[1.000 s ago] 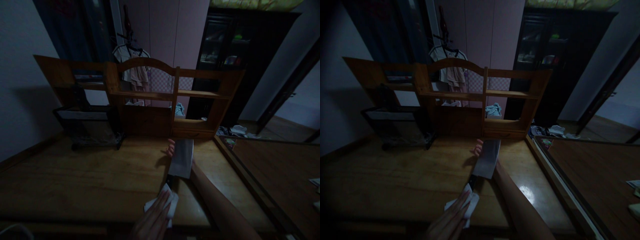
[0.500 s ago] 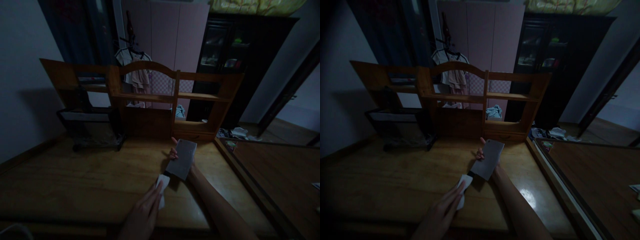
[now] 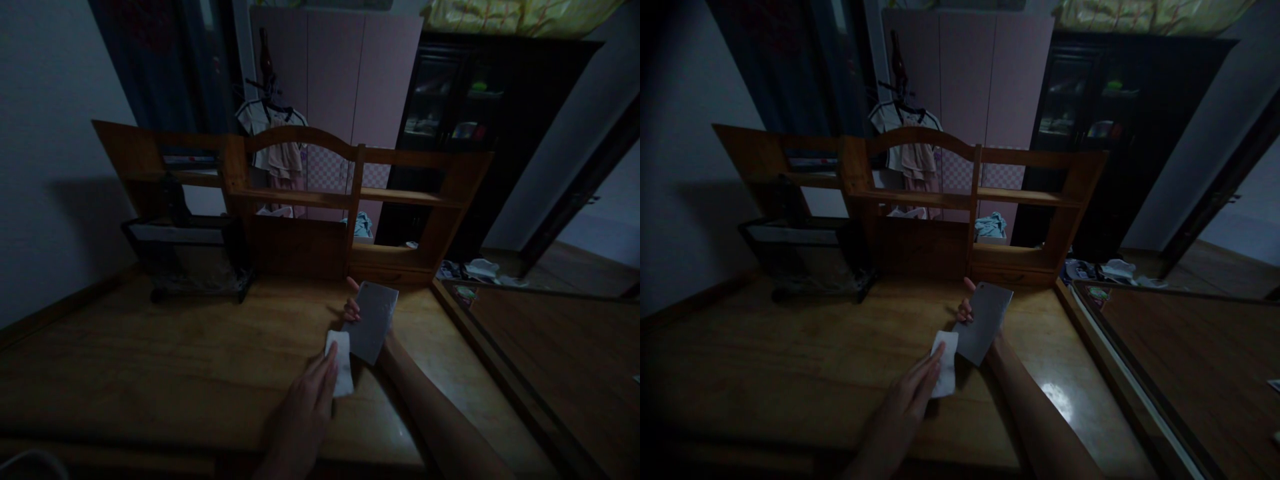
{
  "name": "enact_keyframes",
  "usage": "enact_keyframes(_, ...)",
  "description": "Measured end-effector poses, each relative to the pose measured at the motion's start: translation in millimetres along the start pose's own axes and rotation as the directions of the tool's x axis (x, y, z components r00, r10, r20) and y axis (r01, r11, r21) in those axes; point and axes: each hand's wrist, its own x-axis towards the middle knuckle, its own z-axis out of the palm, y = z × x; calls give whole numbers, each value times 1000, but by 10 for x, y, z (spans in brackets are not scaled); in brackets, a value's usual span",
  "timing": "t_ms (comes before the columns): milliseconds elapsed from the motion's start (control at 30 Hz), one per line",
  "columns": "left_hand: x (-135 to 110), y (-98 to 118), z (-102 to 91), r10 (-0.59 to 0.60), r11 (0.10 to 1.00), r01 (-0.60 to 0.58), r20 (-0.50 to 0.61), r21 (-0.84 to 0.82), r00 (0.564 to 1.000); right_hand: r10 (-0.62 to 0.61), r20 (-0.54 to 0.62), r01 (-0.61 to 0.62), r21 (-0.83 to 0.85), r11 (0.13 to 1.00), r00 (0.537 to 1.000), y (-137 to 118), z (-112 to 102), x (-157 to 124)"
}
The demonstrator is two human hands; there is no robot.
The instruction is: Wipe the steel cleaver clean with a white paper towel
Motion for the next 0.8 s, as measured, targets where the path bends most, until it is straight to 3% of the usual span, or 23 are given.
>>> enact_keyframes(200, -188, -164, 80, 122, 983, -122, 6, 134, 993, -3, -57, 2, -5, 1000, 998, -10, 63, -5)
enact_keyframes(433, -267, -305, 13, 192, 959, -164, -101, 232, 976, 5, -45, -6, -21, 1000, 999, -40, 115, -24)
enact_keyframes(633, -132, -203, -63, 109, 987, -93, -120, 131, 987, -14, -27, 14, -30, 999, 1000, -31, 100, -24)
enact_keyframes(800, 52, -100, -57, 72, 997, -70, -45, 39, 996, 5, -10, -6, -71, 997, 1000, -59, 126, -20)
